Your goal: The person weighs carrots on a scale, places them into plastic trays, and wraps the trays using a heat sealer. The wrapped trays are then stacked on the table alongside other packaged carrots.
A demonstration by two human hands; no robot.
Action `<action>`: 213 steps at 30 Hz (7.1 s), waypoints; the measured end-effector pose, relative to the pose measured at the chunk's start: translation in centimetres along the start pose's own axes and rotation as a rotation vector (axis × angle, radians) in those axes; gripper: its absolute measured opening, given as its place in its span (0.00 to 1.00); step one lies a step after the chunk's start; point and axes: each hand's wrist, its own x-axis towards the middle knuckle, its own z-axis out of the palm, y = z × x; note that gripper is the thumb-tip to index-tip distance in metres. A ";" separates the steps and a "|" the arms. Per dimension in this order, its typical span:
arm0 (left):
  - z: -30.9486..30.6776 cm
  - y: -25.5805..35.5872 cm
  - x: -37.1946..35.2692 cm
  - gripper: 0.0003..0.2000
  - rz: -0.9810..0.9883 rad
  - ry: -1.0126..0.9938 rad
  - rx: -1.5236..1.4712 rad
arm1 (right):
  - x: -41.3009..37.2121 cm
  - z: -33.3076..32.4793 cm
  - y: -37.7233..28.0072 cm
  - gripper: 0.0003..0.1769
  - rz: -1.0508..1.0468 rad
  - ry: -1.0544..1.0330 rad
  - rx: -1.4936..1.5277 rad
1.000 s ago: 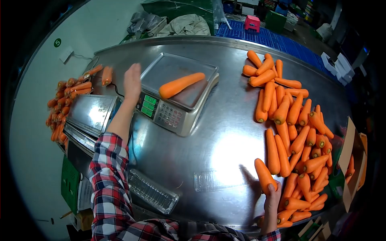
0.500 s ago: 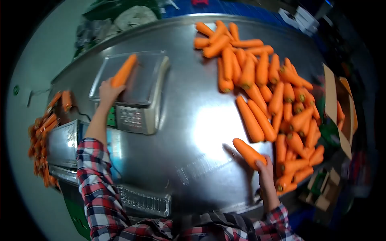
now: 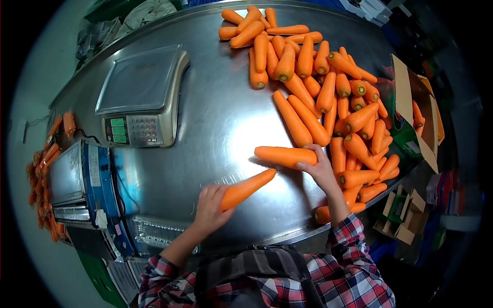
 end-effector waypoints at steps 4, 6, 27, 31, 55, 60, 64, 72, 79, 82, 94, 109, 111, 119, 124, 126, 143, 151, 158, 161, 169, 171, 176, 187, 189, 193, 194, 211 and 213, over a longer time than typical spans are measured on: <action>1.2 -0.2 -1.0 0.33 -0.070 0.054 0.222 | 1.8 2.5 0.7 0.29 -0.152 -0.190 -0.063; 0.6 -0.2 -1.7 0.33 -0.119 -0.005 0.274 | 2.2 4.5 1.3 0.29 -0.229 -0.250 -0.145; -4.9 -13.1 -1.2 0.40 -0.312 -0.355 -0.537 | -16.4 16.4 3.4 0.20 0.297 0.338 -0.042; -4.7 -13.5 -1.2 0.40 -0.299 -0.389 -0.519 | -15.8 17.5 2.1 0.14 0.475 0.175 0.257; -47.1 -33.6 -23.2 0.18 -0.392 0.434 -0.777 | -5.6 51.7 -31.2 0.07 -0.263 -0.394 -0.013; -52.6 -44.4 -29.0 0.19 -0.445 0.446 -0.745 | -4.8 66.2 -33.7 0.15 -0.515 -0.252 -0.297; -53.5 -48.0 -31.7 0.24 -0.418 0.433 -0.692 | -6.2 69.1 -34.6 0.14 -0.391 -0.186 -0.538; -52.5 -49.0 -40.4 0.12 -0.220 0.592 0.579 | -14.4 65.4 -29.6 0.10 -0.693 0.327 -0.926; -51.3 -46.5 -39.8 0.11 -0.201 0.596 0.425 | -14.8 69.6 -31.8 0.09 -0.715 0.176 -0.799; -50.0 -48.7 -38.9 0.08 -0.204 0.641 0.223 | -14.1 69.7 -32.0 0.07 -0.780 0.161 -0.822; -62.9 -43.6 -32.8 0.12 -0.047 0.626 -1.768 | -9.5 65.0 -42.7 0.17 -0.418 -0.171 1.229; -55.1 -53.7 -26.6 0.15 -0.028 0.413 0.026 | -4.3 71.2 -38.3 0.12 -0.051 -0.260 0.014; -54.8 -53.0 -27.1 0.15 -0.157 0.441 0.004 | -4.4 71.5 -37.1 0.15 -0.041 -0.216 -0.049; -54.5 -49.1 -32.4 0.14 -0.409 0.527 -0.404 | -7.3 70.7 -37.8 0.14 -0.067 -0.135 -0.260; -52.6 -44.6 -41.5 0.14 -0.426 0.499 -0.457 | -17.4 69.1 -38.1 0.16 0.009 -0.236 -0.281; -50.4 -44.6 -44.8 0.14 -0.507 0.434 -0.485 | -19.7 68.9 -35.7 0.16 0.087 -0.308 -0.297; -45.3 -39.8 -58.8 0.24 -0.525 -0.103 -1.569 | -18.7 67.9 -31.1 0.10 -0.208 0.027 0.376; -50.9 -38.7 -49.1 0.13 0.016 -0.226 -1.072 | -22.8 74.0 -29.3 0.14 0.430 -0.623 0.677; -48.2 -31.7 -43.0 0.10 0.083 -0.368 -1.273 | -24.9 73.2 -28.1 0.21 0.587 -0.658 0.885; -49.2 -32.1 -45.4 0.20 0.401 -0.086 -1.215 | -25.1 72.6 -28.2 0.25 0.630 -0.628 0.998; -46.6 -40.3 -55.4 0.27 -0.547 0.091 -1.355 | -25.4 72.2 -28.5 0.38 0.446 -0.738 0.583; -48.7 -40.6 -56.4 0.25 -0.780 0.352 -1.434 | -25.2 74.3 -32.4 0.39 0.294 -0.961 0.882; -58.5 -43.1 -57.0 0.23 -0.250 1.303 -1.444 | -21.8 75.2 -35.2 0.30 -0.079 -1.166 0.816; -71.8 -72.5 -56.0 0.21 -0.393 1.375 -0.956 | -24.1 72.0 -30.5 0.23 0.234 -0.926 0.488; -70.2 -73.9 -52.5 0.21 -0.602 1.168 -0.737 | -24.4 69.1 -29.6 0.23 0.170 -0.693 0.521; -67.2 -74.2 -47.4 0.20 -0.802 0.893 -0.406 | -26.2 60.1 -24.9 0.14 0.151 0.010 0.442; -66.5 -73.5 -46.3 0.20 -0.826 0.842 -0.344 | -26.8 57.6 -23.7 0.14 0.147 0.139 0.378; -53.4 -46.3 -30.7 0.19 -0.564 0.651 -0.202 | -22.3 36.4 -6.0 0.05 -0.734 0.054 -0.809; -46.9 -34.9 -27.2 0.17 -0.329 0.453 -0.247 | -21.6 36.2 -4.5 0.07 -0.754 0.046 -0.764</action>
